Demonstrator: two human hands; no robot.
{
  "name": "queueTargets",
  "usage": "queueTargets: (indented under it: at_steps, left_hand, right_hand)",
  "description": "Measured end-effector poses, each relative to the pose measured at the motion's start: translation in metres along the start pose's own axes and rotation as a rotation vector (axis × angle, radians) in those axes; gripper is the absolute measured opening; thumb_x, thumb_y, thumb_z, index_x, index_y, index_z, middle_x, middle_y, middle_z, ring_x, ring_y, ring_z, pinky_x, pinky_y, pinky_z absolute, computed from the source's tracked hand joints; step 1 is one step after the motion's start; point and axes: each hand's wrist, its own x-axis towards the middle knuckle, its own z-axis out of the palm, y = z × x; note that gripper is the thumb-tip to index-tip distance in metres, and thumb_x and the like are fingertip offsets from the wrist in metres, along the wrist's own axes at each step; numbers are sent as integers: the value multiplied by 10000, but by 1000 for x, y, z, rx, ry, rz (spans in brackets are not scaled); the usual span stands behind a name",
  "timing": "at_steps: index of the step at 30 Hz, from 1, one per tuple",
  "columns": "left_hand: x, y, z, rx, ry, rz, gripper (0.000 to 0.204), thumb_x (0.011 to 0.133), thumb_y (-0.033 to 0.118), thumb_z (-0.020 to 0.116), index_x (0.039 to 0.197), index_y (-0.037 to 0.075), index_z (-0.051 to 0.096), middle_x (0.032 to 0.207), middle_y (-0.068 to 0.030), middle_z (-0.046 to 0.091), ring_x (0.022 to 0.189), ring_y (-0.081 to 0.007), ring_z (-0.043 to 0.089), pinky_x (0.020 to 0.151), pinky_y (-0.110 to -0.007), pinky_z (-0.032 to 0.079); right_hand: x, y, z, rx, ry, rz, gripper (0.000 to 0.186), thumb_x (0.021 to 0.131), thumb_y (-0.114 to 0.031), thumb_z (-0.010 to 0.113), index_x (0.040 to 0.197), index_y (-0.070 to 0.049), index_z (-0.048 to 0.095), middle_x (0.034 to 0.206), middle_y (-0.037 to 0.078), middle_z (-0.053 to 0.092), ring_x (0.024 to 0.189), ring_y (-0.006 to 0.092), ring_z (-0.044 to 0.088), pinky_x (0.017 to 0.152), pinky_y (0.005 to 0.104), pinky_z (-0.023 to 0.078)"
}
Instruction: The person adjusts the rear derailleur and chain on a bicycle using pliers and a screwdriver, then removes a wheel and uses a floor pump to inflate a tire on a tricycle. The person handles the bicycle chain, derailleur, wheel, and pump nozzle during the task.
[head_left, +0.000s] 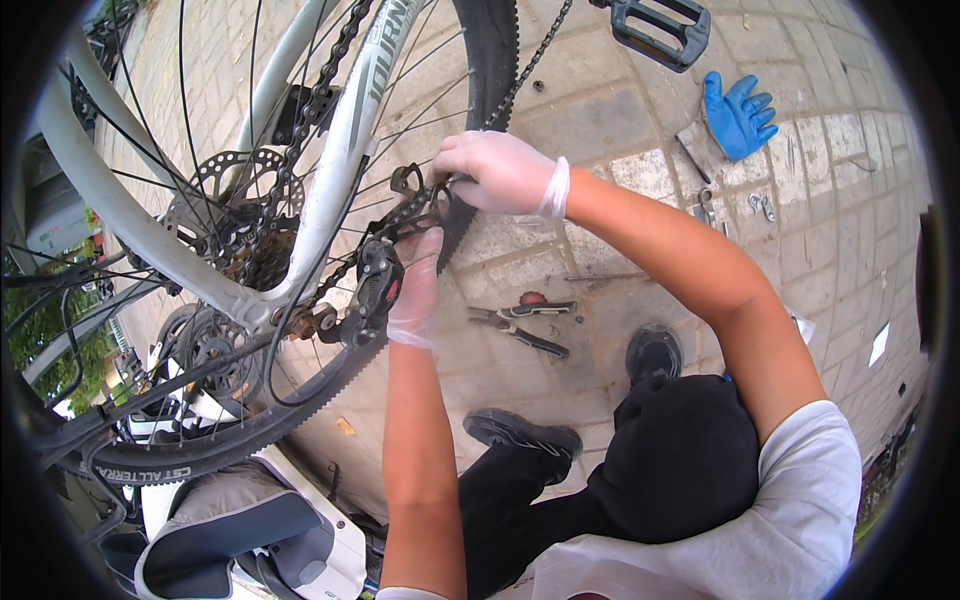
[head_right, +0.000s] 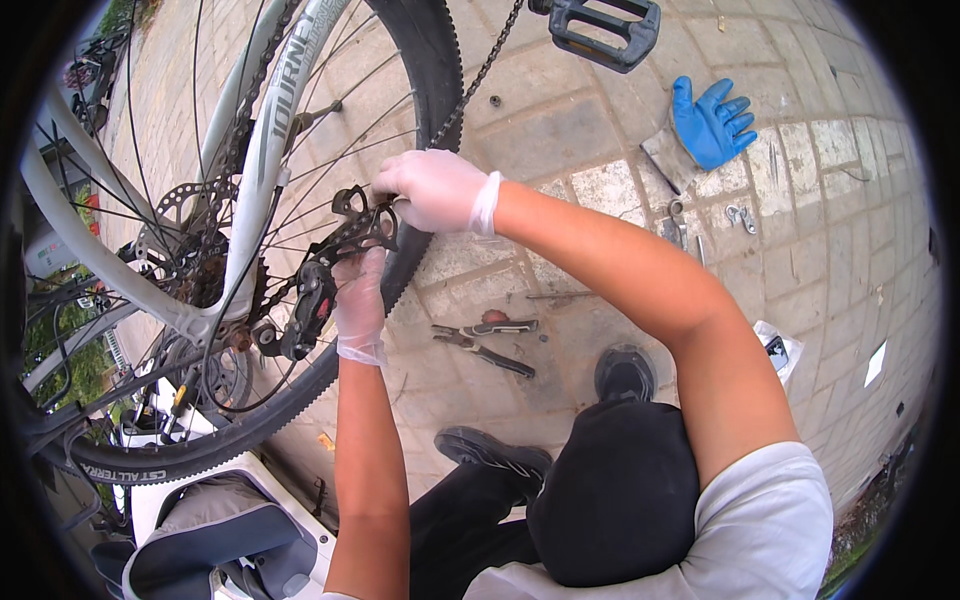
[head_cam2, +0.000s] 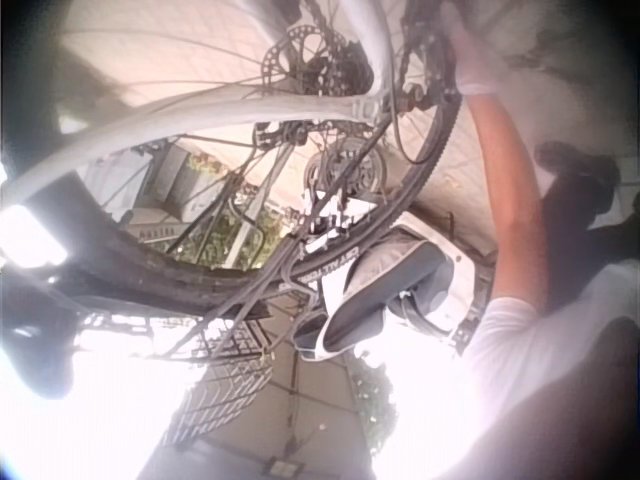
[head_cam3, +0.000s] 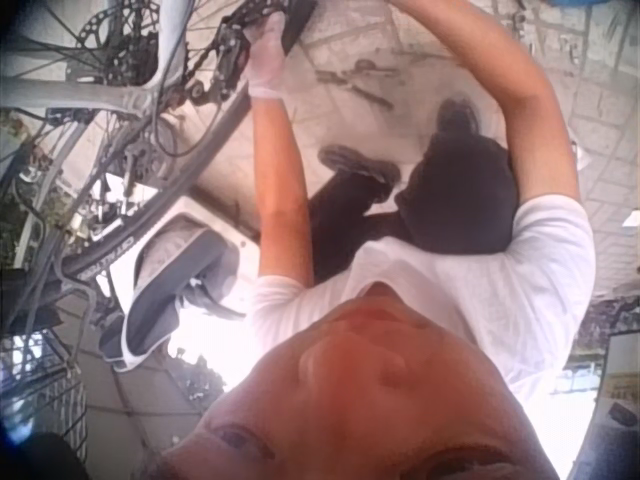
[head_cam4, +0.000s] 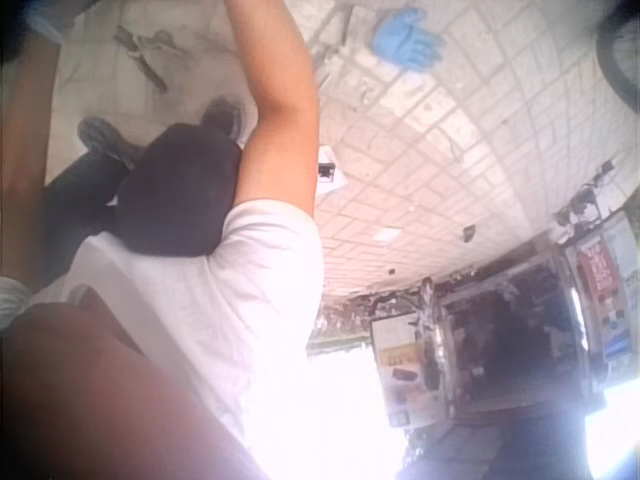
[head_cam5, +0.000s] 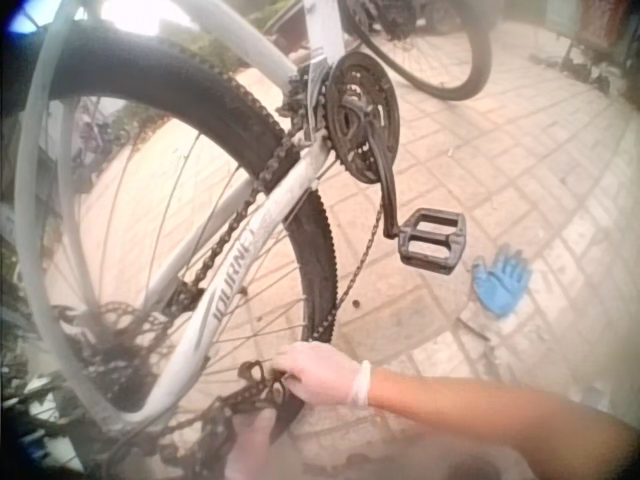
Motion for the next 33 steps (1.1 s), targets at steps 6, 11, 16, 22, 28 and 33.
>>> queueTargets:
  at_steps: [6, 11, 16, 22, 28, 33]
  left_hand:
    - [3, 3, 4, 57, 61, 25, 268, 898, 57, 630, 1159, 0, 600, 1081, -64, 651, 968, -136, 594, 889, -290, 455]
    - [9, 3, 10, -59, 46, 79, 278, 901, 59, 627, 1166, -18, 594, 1126, -83, 644, 1021, -155, 602, 933, -304, 454]
    - [10, 5, 13, -149, 12, 74, 319, 908, 58, 610, 1208, -42, 565, 1179, -105, 626, 1069, -169, 596, 971, -315, 441]
    - [9, 3, 6, 81, 0, 58, 311, 940, 109, 558, 1209, -47, 576, 1185, -109, 630, 1076, -174, 592, 981, -317, 420]
    - [13, -4, 1, 182, 19, 99, 313, 933, 147, 595, 1194, -25, 585, 1153, -86, 640, 1080, -159, 568, 998, -295, 380]
    - [10, -5, 0, 172, 64, 58, 256, 910, 182, 651, 1090, 0, 654, 1103, -65, 649, 1027, -140, 569, 953, -281, 398]
  right_hand:
    - [13, -3, -6, 102, -74, 176, 246, 763, -47, 545, 979, 8, 650, 932, 200, 656, 908, 371, 624, 821, 404, 498]
    - [16, -2, -16, 246, -51, 178, 296, 763, -73, 536, 1022, 7, 657, 944, 223, 670, 908, 365, 639, 836, 390, 495]
    - [17, -5, -21, 171, -9, 145, 310, 780, -106, 558, 1053, 1, 657, 969, 217, 673, 934, 353, 644, 857, 372, 494]
    - [-15, -1, -39, 154, 216, 219, 284, 841, -187, 601, 1033, 11, 670, 992, 201, 679, 936, 318, 659, 839, 364, 508]
    - [-126, -9, -14, -106, -279, 454, 176, 820, -154, 583, 907, -29, 672, 887, 173, 677, 850, 348, 644, 790, 416, 508]
    - [-186, -15, 36, -185, -386, 365, 160, 836, -181, 594, 923, -64, 658, 924, 136, 656, 886, 333, 637, 773, 428, 507]
